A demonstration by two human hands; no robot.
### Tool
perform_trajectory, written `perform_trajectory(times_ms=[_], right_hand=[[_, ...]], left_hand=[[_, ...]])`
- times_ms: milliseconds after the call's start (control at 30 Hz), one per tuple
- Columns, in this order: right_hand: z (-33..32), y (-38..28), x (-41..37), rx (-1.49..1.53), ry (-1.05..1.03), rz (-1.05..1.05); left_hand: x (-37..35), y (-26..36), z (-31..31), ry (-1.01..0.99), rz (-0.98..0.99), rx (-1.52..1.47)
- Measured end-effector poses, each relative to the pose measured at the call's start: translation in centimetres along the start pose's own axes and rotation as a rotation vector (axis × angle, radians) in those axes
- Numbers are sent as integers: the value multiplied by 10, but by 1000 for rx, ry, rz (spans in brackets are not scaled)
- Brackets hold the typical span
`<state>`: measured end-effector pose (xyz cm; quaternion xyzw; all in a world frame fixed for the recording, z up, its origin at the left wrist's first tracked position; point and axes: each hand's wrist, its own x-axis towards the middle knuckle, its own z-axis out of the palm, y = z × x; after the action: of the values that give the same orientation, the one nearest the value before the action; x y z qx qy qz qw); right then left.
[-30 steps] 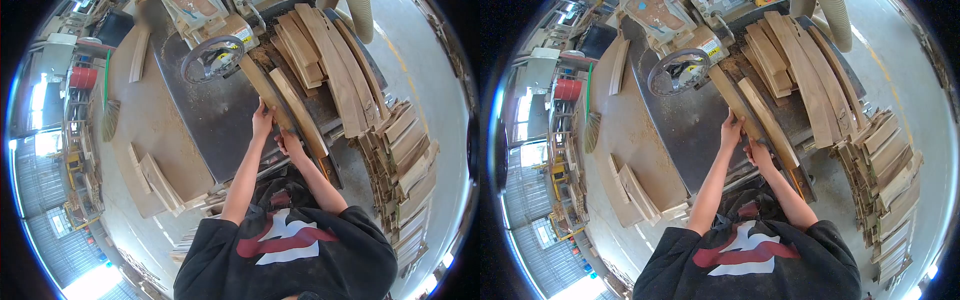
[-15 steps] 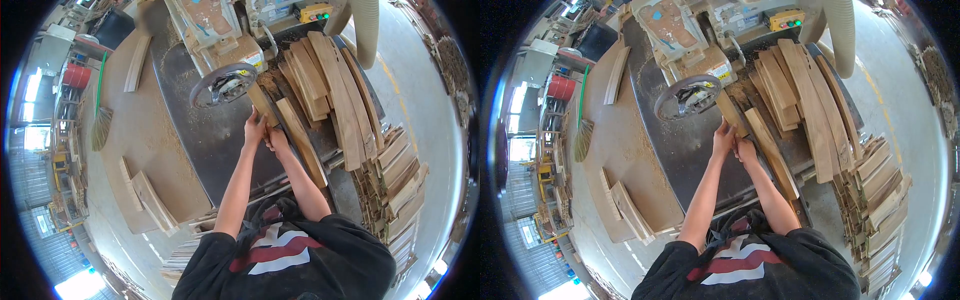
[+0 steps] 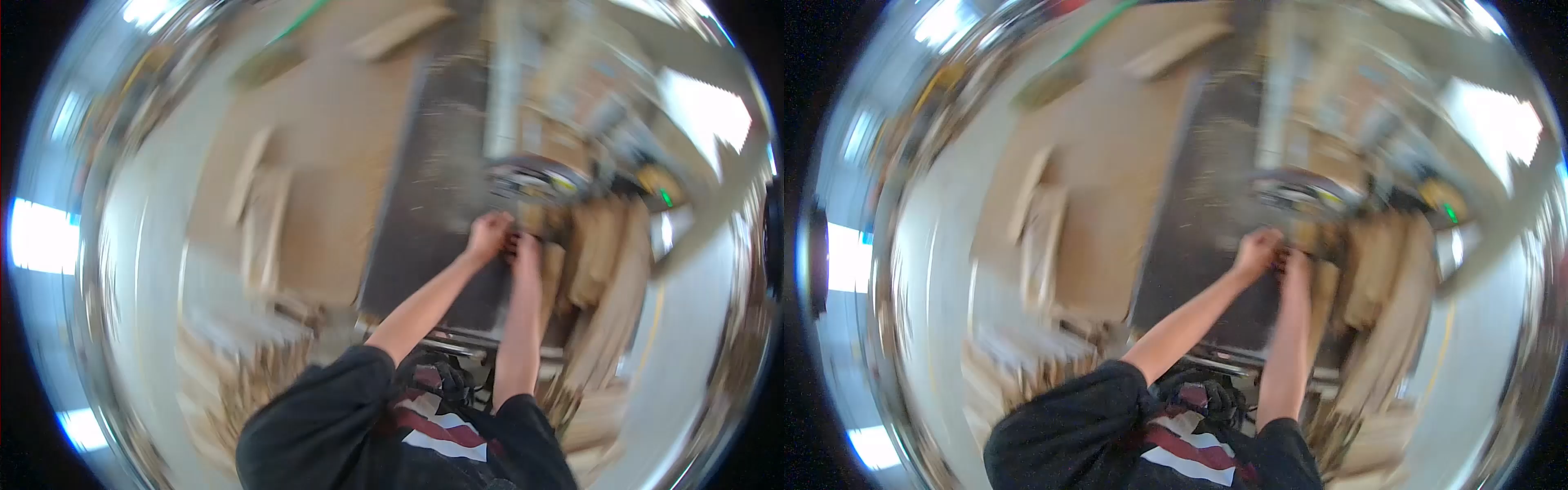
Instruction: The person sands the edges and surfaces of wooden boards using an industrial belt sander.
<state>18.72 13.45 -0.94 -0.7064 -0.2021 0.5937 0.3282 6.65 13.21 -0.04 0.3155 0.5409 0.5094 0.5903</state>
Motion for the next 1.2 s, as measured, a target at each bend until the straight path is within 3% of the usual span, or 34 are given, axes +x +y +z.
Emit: perform_trajectory(times_ms=[33,67,100,133,167,200,233,367,400,433,467,533,567,633,667,733,767,867,1000,1067,1133,1200], right_hand=[[-16,28,49,133,-196,-160],[-18,13,51,122,-280,-203],[-8,-2,47,90,-132,-187],[-25,0,109,260,-426,-26],[-6,-17,91,336,-282,21],[-1,-22,78,376,-319,-58],[12,-32,49,224,-209,-150],[50,-15,-24,-191,63,-514],[45,5,-14,-227,-19,-683],[50,21,-24,-293,44,-891],[55,40,-40,-358,100,-1092],[59,50,-65,-631,49,-1236],[64,52,-69,-627,52,-1238],[67,52,-73,-924,82,-1568],[68,50,-75,-927,173,-1550],[74,45,-76,-913,58,-1400],[77,42,-74,-905,198,-1374],[74,45,-72,-885,90,-1275],[77,44,-71,-906,169,-1173],[73,46,-66,-911,196,-1156],[74,45,-66,-915,191,-1129],[75,50,-67,-918,225,-1074]], left_hand=[[-19,-1,-8,-81,-26,-257],[-36,5,-25,-86,76,-35],[-63,20,-44,-117,65,156],[-76,9,-63,-127,338,289],[-88,-4,-78,-167,594,452],[-100,-18,-96,-207,709,465],[-109,-25,-110,-274,828,482],[-140,-11,-167,-194,735,448],[-141,-5,-180,-172,557,357],[-140,-1,-192,-148,368,263],[-128,3,-204,-26,618,370],[-100,29,-237,78,697,437],[-82,45,-255,146,780,495],[-34,85,-293,224,659,504],[-2,98,-313,312,681,623],[73,134,-347,434,808,758],[114,153,-361,489,841,766],[250,192,-402,603,970,893],[386,250,-406,582,665,1113],[436,273,-396,584,647,1210],[475,281,-388,388,475,1437],[502,266,-376,243,487,1620]])
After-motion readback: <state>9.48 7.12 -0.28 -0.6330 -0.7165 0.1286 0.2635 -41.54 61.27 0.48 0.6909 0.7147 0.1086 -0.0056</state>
